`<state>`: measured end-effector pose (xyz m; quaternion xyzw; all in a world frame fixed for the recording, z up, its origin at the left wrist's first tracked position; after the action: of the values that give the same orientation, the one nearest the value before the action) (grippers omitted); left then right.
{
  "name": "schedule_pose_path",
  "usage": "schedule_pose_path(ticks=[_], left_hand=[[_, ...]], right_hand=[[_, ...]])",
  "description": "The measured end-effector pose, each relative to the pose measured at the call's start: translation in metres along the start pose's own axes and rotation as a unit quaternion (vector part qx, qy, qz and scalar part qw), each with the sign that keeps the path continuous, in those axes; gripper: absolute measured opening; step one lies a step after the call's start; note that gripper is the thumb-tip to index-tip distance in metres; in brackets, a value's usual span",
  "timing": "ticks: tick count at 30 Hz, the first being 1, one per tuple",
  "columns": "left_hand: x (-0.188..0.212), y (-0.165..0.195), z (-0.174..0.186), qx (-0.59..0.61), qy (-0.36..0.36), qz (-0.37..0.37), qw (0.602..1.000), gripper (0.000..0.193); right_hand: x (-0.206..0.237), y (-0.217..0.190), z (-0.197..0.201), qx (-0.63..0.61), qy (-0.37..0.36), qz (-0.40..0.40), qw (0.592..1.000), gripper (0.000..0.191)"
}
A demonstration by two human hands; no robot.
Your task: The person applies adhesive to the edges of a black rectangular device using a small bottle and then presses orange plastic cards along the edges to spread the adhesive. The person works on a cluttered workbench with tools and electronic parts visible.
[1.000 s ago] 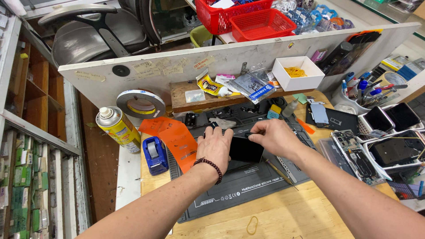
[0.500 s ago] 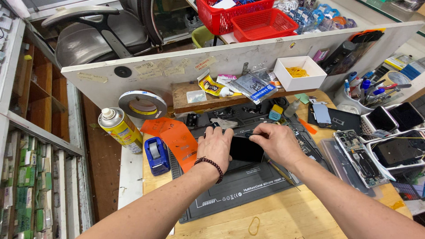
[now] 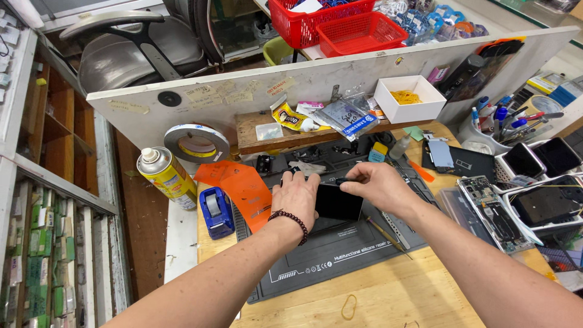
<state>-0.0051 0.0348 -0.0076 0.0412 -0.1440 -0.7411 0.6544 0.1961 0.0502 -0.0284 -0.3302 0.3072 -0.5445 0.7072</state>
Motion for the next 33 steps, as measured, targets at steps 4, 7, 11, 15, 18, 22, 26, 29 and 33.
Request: schedule_pose_path(ticks=[4,7,11,15,18,22,26,29,33], left_hand=[[-0.002,-0.001,0.001,0.000,-0.013,-0.004,1.000,0.063],[-0.005,-0.002,0.002,0.001,-0.020,-0.006,1.000,0.063],[-0.010,0.000,0.001,0.001,-0.040,0.004,0.999,0.067],[-0.012,0.000,0.000,0.003,-0.041,0.010,0.999,0.068],[-0.012,0.000,-0.001,-0.002,-0.040,0.008,0.999,0.067],[-0.012,0.000,-0.002,0.002,-0.034,0.010,0.999,0.069],[-0.011,0.000,-0.003,-0.002,-0.033,0.010,0.999,0.069],[-0.012,0.000,-0.002,-0.003,-0.034,0.011,0.999,0.071],[-0.014,0.002,-0.002,-0.013,-0.054,0.022,0.998,0.075]], right_hand=[[0.009,0.020,0.017,-0.059,0.113,-0.049,0.991,0.041],[0.008,0.051,0.048,-0.078,0.298,-0.151,0.939,0.044],[-0.009,0.091,0.072,0.027,0.305,-0.198,0.931,0.060],[-0.034,0.119,0.075,0.036,0.281,-0.176,0.943,0.067],[-0.042,0.124,0.075,0.125,0.273,-0.134,0.944,0.042],[-0.027,0.109,0.073,0.221,0.270,-0.107,0.931,0.031],[0.009,0.077,0.070,0.168,0.293,-0.044,0.940,0.033],[0.033,0.049,0.065,0.118,0.275,0.001,0.954,0.040],[0.050,0.015,0.049,0.100,0.178,0.039,0.978,0.045]])
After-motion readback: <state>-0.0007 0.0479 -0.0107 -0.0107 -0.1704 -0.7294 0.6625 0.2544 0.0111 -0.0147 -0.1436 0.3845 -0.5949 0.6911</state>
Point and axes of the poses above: each hand's wrist, its own x-axis away from the middle knuckle, its own z-axis out of the back of the hand, y = z × x, the point moved 3 cm from there along -x, towards the middle knuckle, and after that the axes turned 15 degrees about z, right-handed, at the moved point
